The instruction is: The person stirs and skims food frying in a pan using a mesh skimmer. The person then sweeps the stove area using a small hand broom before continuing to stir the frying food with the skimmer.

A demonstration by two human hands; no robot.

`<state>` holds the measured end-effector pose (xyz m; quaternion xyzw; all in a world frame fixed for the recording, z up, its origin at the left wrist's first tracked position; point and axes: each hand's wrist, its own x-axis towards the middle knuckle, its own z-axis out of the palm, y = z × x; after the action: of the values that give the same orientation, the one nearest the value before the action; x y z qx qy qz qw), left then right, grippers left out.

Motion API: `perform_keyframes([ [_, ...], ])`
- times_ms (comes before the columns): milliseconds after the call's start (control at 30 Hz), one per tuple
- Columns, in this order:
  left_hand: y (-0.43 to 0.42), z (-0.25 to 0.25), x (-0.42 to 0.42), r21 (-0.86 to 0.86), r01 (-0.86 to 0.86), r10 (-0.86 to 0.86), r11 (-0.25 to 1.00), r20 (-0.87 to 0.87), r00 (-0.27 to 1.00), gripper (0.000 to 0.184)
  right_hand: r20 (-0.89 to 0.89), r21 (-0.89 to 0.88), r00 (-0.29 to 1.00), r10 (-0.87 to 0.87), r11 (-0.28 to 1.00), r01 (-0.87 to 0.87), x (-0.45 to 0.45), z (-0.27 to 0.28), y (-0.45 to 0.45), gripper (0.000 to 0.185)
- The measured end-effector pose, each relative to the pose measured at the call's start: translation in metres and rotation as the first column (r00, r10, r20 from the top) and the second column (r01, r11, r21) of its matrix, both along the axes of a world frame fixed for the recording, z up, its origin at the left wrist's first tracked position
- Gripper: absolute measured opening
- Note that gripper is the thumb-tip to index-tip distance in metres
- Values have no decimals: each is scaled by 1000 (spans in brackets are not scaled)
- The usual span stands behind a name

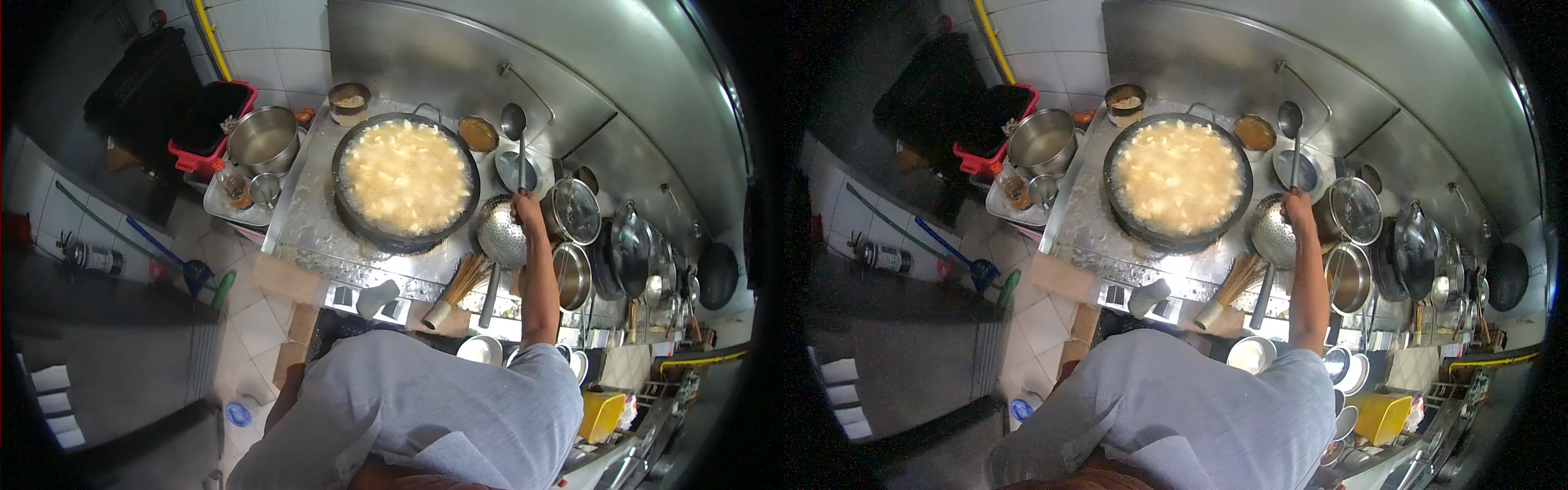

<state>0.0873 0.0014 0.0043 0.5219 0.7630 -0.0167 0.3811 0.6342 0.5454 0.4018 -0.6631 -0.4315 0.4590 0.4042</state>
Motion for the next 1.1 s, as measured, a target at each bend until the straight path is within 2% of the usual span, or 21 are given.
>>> perform_keyframes([
  [67, 5, 2, -4, -4, -34, 35, 999, 31, 999, 20, 4, -17, 999, -35, 999, 35, 16, -16, -5, 11],
  [200, 18, 4, -8, -50, -211, 217, 976, 179, 960, 19, 218, -100, 967, -130, 983, 154, 48, -50, 0, 13],
  [300, 23, 6, -9, -98, -362, 375, 927, 275, 885, 19, 226, -137, 970, -91, 983, 124, 63, -61, 10, 12],
  [367, 25, 7, -7, -61, -293, 298, 954, 260, 918, 19, 57, -272, 992, -110, 955, 121, 62, -62, 17, 13],
  [400, 24, 6, -8, 95, 109, -115, 989, 64, 991, 20, 56, -275, 993, -106, 954, 117, 65, -66, 20, 13],
  [433, 25, 7, -7, 92, 104, -110, 990, 63, 992, 20, -178, -300, 973, -148, 950, 89, 73, -72, 25, 14],
  [467, 23, 6, -5, 155, 124, -125, 980, -5, 992, 19, -399, -318, 898, -186, 947, 55, 75, -74, 28, 17],
  [500, 22, 5, -3, 215, 146, -132, 966, -76, 988, 19, -527, -335, 802, -282, 936, 108, 77, -74, 31, 19],
  [533, 17, 6, -3, 207, 140, -123, 968, -90, 988, 19, -528, -336, 804, -272, 937, 96, 80, -73, 31, 19],
  [567, 16, 9, -2, 195, 118, -103, 974, -84, 991, 19, -821, -360, 467, -327, 933, 19, 92, -79, 33, 18],
  [600, 13, 7, -2, 183, 105, -91, 978, -81, 993, 18, -935, -355, 34, -353, 933, -65, 95, -79, 33, 17],
  [633, 8, 5, -1, 168, 87, -75, 982, -78, 994, 18, -935, -356, 40, -354, 931, -82, 97, -82, 30, 17],
  [700, -1, 5, 2, 147, 67, -57, 987, -71, 996, 18, -958, -258, -116, -262, 965, -49, 93, -73, 17, 18],
  [733, -4, 4, 2, 142, 58, -49, 988, -70, 996, 18, -958, -258, -115, -264, 964, -62, 91, -71, 11, 18],
  [800, -7, 4, 5, 127, 51, -42, 991, -71, 997, 18, -972, -142, -174, -157, 985, -97, 89, -63, 1, 19],
  [867, -8, 4, 7, 117, 48, -40, 992, -71, 997, 18, -972, -185, -142, -188, 982, -34, 81, -44, -5, 19],
  [1000, -4, -3, 7, 114, 59, -51, 992, -68, 996, 18, -988, -123, -82, -129, 989, -79, 74, -18, 5, 19],
  [1067, 0, -3, 8, 119, 60, -52, 991, -71, 996, 17, -991, -94, -80, -108, 982, -164, 61, -2, 13, 16],
  [1100, 2, -3, 8, 123, 58, -50, 991, -67, 996, 17, -994, -73, -68, -84, 986, -152, 53, 5, 18, 10],
])
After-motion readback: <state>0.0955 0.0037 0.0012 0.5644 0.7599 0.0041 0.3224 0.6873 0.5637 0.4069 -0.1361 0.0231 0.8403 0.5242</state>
